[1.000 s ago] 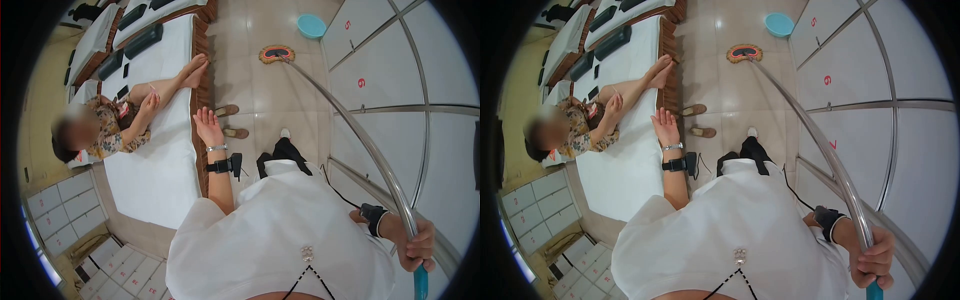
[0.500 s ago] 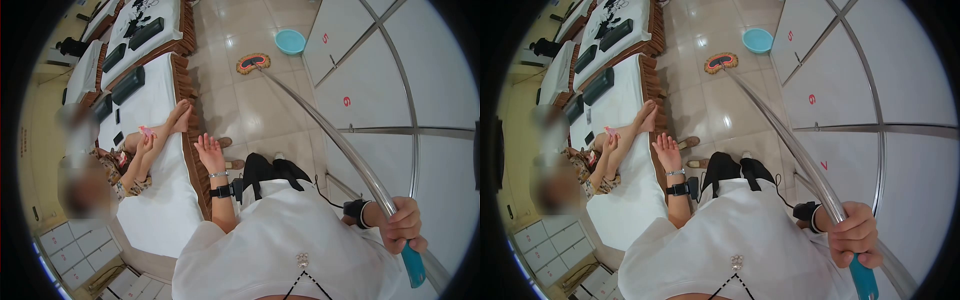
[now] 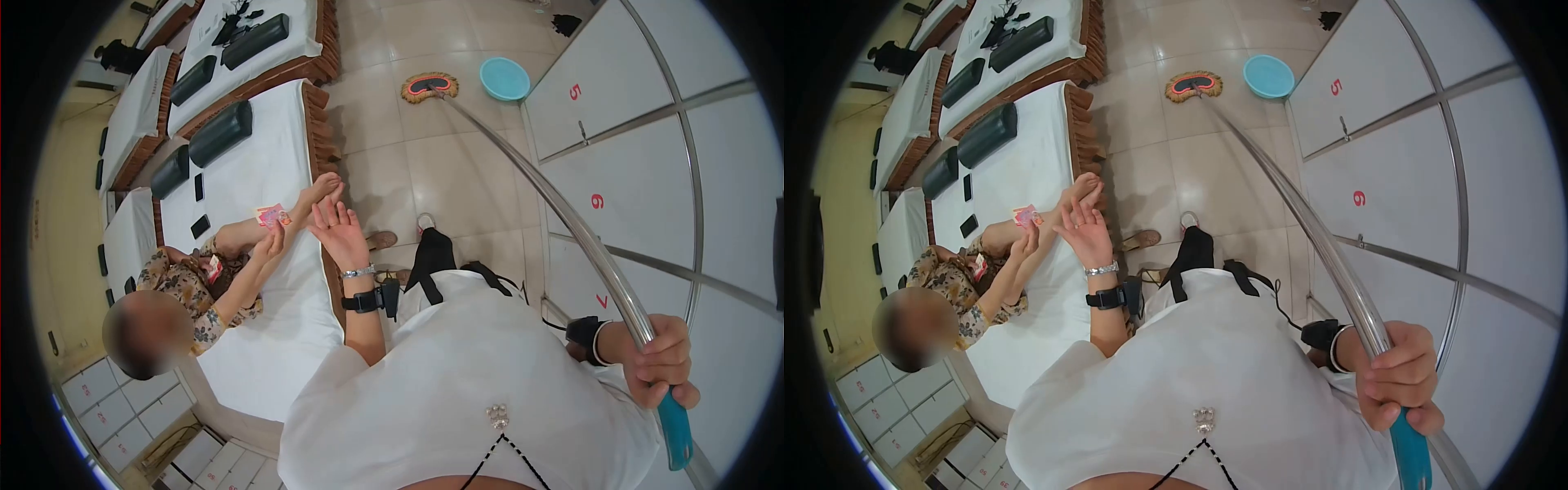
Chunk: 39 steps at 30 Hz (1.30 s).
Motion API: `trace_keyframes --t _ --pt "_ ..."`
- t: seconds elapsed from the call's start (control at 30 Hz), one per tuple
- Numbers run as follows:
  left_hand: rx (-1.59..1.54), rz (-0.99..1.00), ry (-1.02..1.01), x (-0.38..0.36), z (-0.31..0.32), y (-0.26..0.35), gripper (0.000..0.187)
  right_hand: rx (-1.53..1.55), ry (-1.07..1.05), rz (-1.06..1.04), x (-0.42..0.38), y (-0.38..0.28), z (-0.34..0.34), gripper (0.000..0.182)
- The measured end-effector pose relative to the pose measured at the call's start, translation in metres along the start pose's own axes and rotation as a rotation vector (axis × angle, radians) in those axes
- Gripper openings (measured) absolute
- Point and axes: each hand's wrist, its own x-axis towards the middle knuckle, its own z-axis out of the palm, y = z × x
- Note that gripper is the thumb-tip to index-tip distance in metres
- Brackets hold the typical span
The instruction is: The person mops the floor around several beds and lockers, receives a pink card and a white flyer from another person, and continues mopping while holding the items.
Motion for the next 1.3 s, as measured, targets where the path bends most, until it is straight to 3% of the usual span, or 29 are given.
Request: trace_keyframes --t 0.27,0.43,0.57,0.87,1.07,1.13,1.2,1.3 --pt "-0.151 -0.021 0.076 0.062 0.0 0.021 0.057 0.008 -0.014 -0.015 0.02 0.021 0.052 0.013" --pt "-0.327 -0.15 0.145 0.088 -0.024 0.022 0.052 -0.038 -0.025 -0.014 0.022 0.03 0.07 0.013" --pt "-0.333 -0.11 0.208 0.099 -0.026 0.025 0.046 -0.079 -0.029 -0.018 0.02 0.042 0.086 0.012" --pt "-0.732 -0.108 0.237 0.131 -0.036 0.027 0.033 -0.064 -0.04 -0.021 0.025 0.082 0.099 0.01" --pt "-0.672 -0.039 0.223 0.146 -0.019 0.015 0.026 -0.019 -0.052 -0.028 0.027 0.135 0.102 0.009" --pt "-0.665 -0.163 0.149 0.151 0.006 0.003 0.025 -0.016 -0.054 -0.025 0.029 0.16 0.103 0.009" --pt "-0.545 -0.158 0.187 0.165 0.031 -0.014 0.021 -0.016 -0.055 -0.031 0.034 0.191 0.104 0.009" --pt "0.137 -0.102 0.131 0.177 0.102 -0.04 0.016 -0.005 -0.054 -0.022 0.036 0.243 0.101 0.01"
